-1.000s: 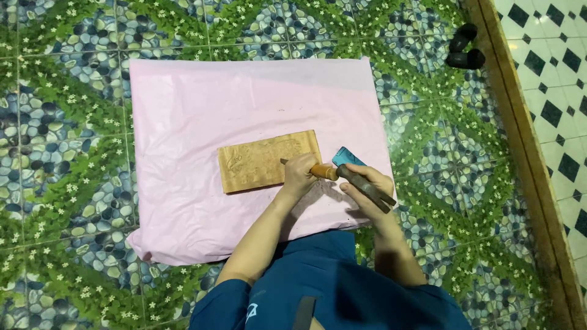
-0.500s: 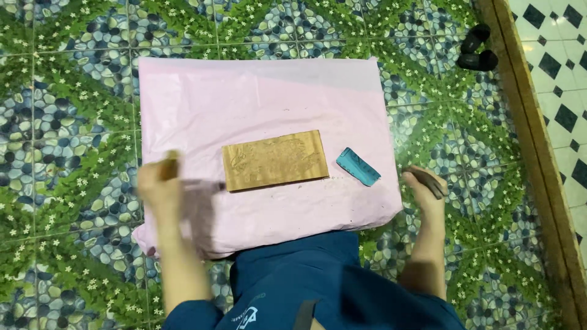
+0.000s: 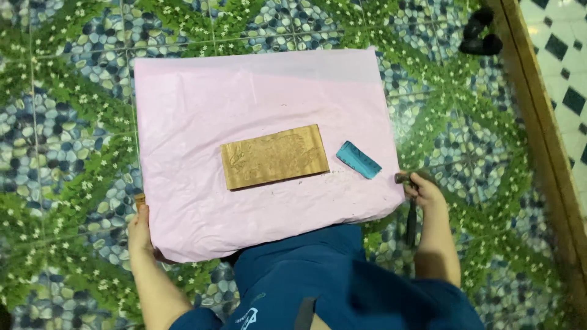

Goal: The person carves a design into a wooden block using a chisel and a mallet.

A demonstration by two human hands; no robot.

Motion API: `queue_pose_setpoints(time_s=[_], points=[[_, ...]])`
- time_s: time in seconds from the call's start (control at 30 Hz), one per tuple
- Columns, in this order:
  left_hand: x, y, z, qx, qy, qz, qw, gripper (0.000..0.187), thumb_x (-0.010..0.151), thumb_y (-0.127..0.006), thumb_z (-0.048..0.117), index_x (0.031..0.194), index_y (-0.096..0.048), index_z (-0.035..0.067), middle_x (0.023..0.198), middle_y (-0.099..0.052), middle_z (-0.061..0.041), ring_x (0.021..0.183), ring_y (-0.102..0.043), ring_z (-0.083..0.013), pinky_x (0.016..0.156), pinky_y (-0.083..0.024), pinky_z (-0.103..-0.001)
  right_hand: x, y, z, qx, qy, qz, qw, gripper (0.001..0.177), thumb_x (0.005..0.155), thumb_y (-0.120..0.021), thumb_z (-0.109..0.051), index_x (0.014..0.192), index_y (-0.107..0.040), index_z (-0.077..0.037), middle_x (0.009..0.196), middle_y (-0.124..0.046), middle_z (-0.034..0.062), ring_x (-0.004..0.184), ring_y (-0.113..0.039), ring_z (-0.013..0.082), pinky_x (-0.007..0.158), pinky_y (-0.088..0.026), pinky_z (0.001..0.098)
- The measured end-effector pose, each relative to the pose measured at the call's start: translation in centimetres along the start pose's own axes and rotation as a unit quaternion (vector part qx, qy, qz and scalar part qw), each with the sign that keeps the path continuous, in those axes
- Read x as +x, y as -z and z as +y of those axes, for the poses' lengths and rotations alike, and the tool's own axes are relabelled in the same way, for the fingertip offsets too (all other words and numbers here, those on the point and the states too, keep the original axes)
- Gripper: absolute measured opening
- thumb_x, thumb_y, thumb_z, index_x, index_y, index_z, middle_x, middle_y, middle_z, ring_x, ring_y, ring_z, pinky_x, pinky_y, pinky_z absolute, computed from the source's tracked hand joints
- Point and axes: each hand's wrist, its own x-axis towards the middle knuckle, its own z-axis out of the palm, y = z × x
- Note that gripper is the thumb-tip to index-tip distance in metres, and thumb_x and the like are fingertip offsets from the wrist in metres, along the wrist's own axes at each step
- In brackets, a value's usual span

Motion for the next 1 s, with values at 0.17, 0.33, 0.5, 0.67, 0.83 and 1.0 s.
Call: queue_pose_setpoints(time_s=[0.17, 0.33, 0.5, 0.67, 0.83, 1.0], points=[[-1.0, -0.5, -0.9, -0.068, -0.022, -0.003, 0.997, 0.061, 0.1, -0.063, 0.06, 0.122, -0.068, 0.004, 0.116, -0.067, -0.006, 0.102, -0.056, -0.0203, 0.086, -0.043, -0.037, 0.3, 1.2, 0.3, 0.016, 0.004, -0.049, 0.999, 0.059, 0.09, -0.07, -0.048, 0.127, -0.066, -0.003, 0.049, -0.028, -0.0057, 0.041, -0.021, 0.0063, 0.046, -0.014, 0.0263], [-2.2, -0.2, -4.8, -0.081, 0.034, 0.0, 0.996, 0.052, 0.102, -0.064, 0.057, 0.113, -0.065, 0.006, 0.1, -0.065, -0.005, 0.085, -0.053, -0.0181, 0.073, -0.041, -0.036, -1.3, 5.7, 3.8, 0.014, -0.003, -0.01, 1.0, 0.051, 0.098, -0.055, -0.043, 0.133, -0.061, -0.007, 0.049, -0.028, -0.0036, 0.041, -0.022, 0.0078, 0.045, -0.021, 0.0259], [-4.7, 0.8, -1.0, 0.019, -0.044, 0.039, 0.998, 0.042, 0.099, -0.074, 0.045, 0.108, -0.071, 0.004, 0.097, -0.066, -0.01, 0.085, -0.056, -0.0242, 0.077, -0.045, -0.041, -3.4, -0.2, -0.6, -0.042, -0.014, 0.082, 0.996, 0.058, 0.09, -0.067, -0.043, 0.136, -0.064, -0.008, 0.074, -0.046, -0.0045, 0.043, -0.023, 0.0045, 0.044, -0.014, 0.0213], [-10.3, -2.7, 8.2, 0.181, -0.291, 0.226, 0.912, 0.029, 0.098, -0.093, 0.026, 0.107, -0.076, 0.004, 0.094, -0.072, -0.009, 0.082, -0.062, -0.0252, 0.071, -0.048, -0.044, -10.6, -19.2, -12.2, -0.291, -0.199, 0.404, 0.844, 0.069, 0.084, -0.076, -0.043, 0.139, -0.058, -0.006, 0.143, -0.056, 0.0135, 0.127, -0.053, 0.0318, 0.111, -0.041, 0.0454], [-12.4, -23.2, 9.6, -0.059, -0.642, -0.051, 0.763, 0.038, 0.069, -0.091, 0.052, 0.09, -0.08, 0.023, 0.099, -0.076, -0.004, 0.102, -0.067, -0.03, 0.094, -0.046, -0.039, -13.5, -31.7, -12.2, -0.32, 0.23, 0.012, 0.919, 0.047, 0.061, -0.093, -0.012, 0.104, -0.079, 0.004, 0.09, -0.081, 0.0211, 0.079, -0.074, 0.0245, 0.073, -0.059, 0.0341], [-18.2, -36.9, 13.4, -0.025, -0.686, -0.079, 0.723, 0.019, 0.074, -0.08, 0.036, 0.075, -0.067, 0.023, 0.078, -0.064, 0.004, 0.075, -0.066, -0.0226, 0.071, -0.054, -0.036, -11.9, -34.2, -10.4, -0.282, 0.258, -0.018, 0.924, 0.055, 0.06, -0.097, -0.014, 0.108, -0.077, 0.003, 0.075, -0.073, 0.0125, 0.064, -0.062, 0.0149, 0.056, -0.049, 0.0235]])
